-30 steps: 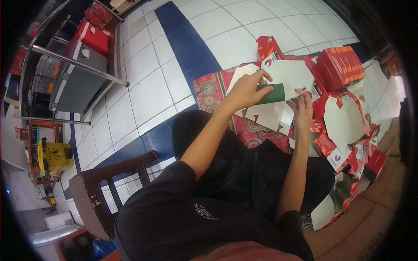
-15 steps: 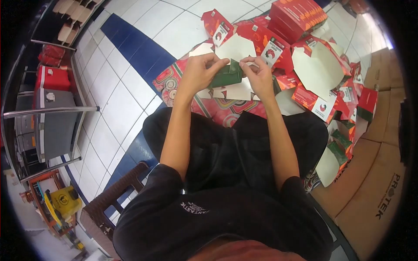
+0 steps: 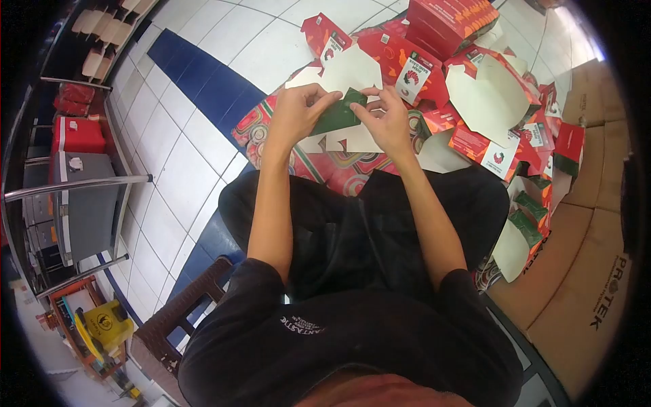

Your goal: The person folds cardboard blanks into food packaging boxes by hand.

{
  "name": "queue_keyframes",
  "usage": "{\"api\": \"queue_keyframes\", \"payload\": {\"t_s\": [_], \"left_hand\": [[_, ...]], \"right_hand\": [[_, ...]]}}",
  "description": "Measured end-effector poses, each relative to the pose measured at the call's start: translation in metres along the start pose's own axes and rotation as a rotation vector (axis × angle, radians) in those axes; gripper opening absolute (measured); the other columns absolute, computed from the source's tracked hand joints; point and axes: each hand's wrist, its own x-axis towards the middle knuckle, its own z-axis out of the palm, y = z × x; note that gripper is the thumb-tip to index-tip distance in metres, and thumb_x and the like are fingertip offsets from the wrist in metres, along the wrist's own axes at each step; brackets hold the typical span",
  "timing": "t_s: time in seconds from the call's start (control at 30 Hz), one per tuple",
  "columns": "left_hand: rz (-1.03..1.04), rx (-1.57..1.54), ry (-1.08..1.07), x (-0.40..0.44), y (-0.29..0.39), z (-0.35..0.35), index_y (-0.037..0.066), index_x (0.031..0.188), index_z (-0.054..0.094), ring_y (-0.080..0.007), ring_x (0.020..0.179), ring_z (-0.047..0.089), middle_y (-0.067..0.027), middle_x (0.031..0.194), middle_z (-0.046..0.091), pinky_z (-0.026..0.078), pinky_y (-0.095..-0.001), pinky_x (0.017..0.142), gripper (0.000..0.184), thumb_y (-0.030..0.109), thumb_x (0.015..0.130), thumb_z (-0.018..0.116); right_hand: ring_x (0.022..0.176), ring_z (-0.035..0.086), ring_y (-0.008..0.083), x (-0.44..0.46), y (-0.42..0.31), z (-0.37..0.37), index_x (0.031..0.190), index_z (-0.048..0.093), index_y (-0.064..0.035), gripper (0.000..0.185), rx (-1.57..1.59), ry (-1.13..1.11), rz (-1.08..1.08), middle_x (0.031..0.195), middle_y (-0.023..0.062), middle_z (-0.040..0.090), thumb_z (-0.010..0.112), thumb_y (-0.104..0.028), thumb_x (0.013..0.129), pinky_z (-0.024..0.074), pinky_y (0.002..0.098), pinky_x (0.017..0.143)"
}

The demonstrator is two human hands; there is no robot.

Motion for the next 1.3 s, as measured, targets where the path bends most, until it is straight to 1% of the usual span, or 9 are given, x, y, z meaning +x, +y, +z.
{"api": "queue_keyframes", "payload": {"t_s": [0.4,0.63,0.77,0.83,0.9,0.97,1.1,1.17,1.3], "left_hand": [[0.179,-0.021,0.003,-0.001,-0.005,0.003,0.0,0.096,0.082,-0.011,0.057,0.056,-0.0097,0.066,0.071,0.047,-0.0319,0.057,0.025,0.025,0.095,0.085],[0.003,-0.047,0.095,0.003,-0.008,0.0,0.0,0.108,0.078,-0.0042,0.061,0.052,-0.0004,0.064,0.066,0.041,-0.026,0.057,0.022,0.021,0.103,0.079],[0.191,-0.146,0.043,0.003,-0.018,-0.011,0.0,0.123,0.077,-0.0148,0.099,0.069,-0.0098,0.105,0.078,0.052,-0.0306,0.09,0.039,0.032,0.115,0.056],[0.389,-0.225,0.508,0.01,-0.007,-0.015,0.001,0.134,0.072,-0.0188,0.114,0.068,-0.0097,0.13,0.074,0.051,-0.0349,0.099,0.043,0.035,0.117,0.051],[0.329,-0.347,0.524,0.014,-0.028,-0.021,0.004,0.141,0.067,-0.0195,0.118,0.067,-0.0091,0.137,0.071,0.05,-0.0375,0.102,0.043,0.036,0.117,0.051],[-0.018,-0.456,0.546,0.017,-0.037,-0.017,0.004,0.14,0.067,-0.0179,0.116,0.067,-0.0083,0.132,0.073,0.05,-0.0367,0.102,0.042,0.037,0.115,0.056],[-0.101,-0.098,0.238,0.026,-0.092,0.026,0.004,0.141,0.064,-0.0255,0.112,0.072,-0.0182,0.131,0.072,0.058,-0.0369,0.092,0.054,0.031,0.099,0.083],[0.06,0.162,0.13,0.032,-0.134,0.054,0.006,0.145,0.061,-0.0365,0.122,0.069,-0.0236,0.134,0.069,0.057,-0.0478,0.102,0.069,0.035,0.088,0.09],[0.199,0.411,-0.223,0.021,-0.166,0.113,0.011,0.152,0.058,-0.042,0.135,0.061,-0.0256,0.146,0.06,0.053,-0.0532,0.111,0.097,0.047,0.071,0.097]], "right_hand": [[0.087,0.072,0.0179,-0.001,-0.003,-0.006,0.12,0.079,-0.0017,0.036,0.084,-0.17,-0.058,0.12,0.0127,0.065,0.091,-0.015,0.088,0.0602,0.0312,0.078],[0.092,0.065,0.0183,-0.012,-0.011,0.005,0.142,0.063,-0.0111,0.075,-0.072,-0.223,-0.281,0.122,0.0075,0.062,0.097,-0.024,0.077,0.0564,0.0319,0.074],[0.089,0.067,0.0169,0.0,-0.019,-0.017,0.14,0.063,-0.0097,0.07,0.002,-0.195,-0.295,0.122,0.006,0.068,0.097,-0.022,0.08,0.0555,0.0308,0.071],[0.088,0.069,0.0154,0.01,-0.027,-0.04,0.139,0.064,-0.0093,0.061,0.083,-0.066,-0.135,0.121,0.0039,0.07,0.094,-0.019,0.087,0.0555,0.0294,0.071],[0.087,0.068,0.0092,0.022,-0.035,-0.066,0.143,0.064,-0.0092,0.055,0.382,0.14,-0.135,0.115,0.0017,0.069,0.086,-0.026,0.096,0.0552,0.0264,0.071],[0.097,0.072,0.0142,0.023,-0.043,-0.113,0.145,0.062,-0.0093,0.05,0.495,0.253,0.005,0.123,0.0029,0.071,0.075,-0.035,0.105,0.0593,0.0321,0.075],[0.119,0.068,0.0254,0.018,-0.073,-0.164,0.147,0.059,-0.0105,0.055,1.279,0.367,-0.117,0.133,0.0068,0.071,0.067,-0.048,0.107,0.0554,0.0479,0.102],[0.101,0.062,0.0204,0.019,-0.035,-0.191,0.15,0.057,-0.004,0.079,1.756,-0.052,-0.359,0.134,0.0084,0.068,0.064,-0.065,0.101,0.0503,0.0385,0.086],[0.097,0.059,0.0197,0.012,-0.014,-0.184,0.146,0.059,0.0034,0.088,1.891,0.146,-0.116,0.132,0.014,0.069,0.044,-0.073,0.104,0.0472,0.0367,0.081]]}}
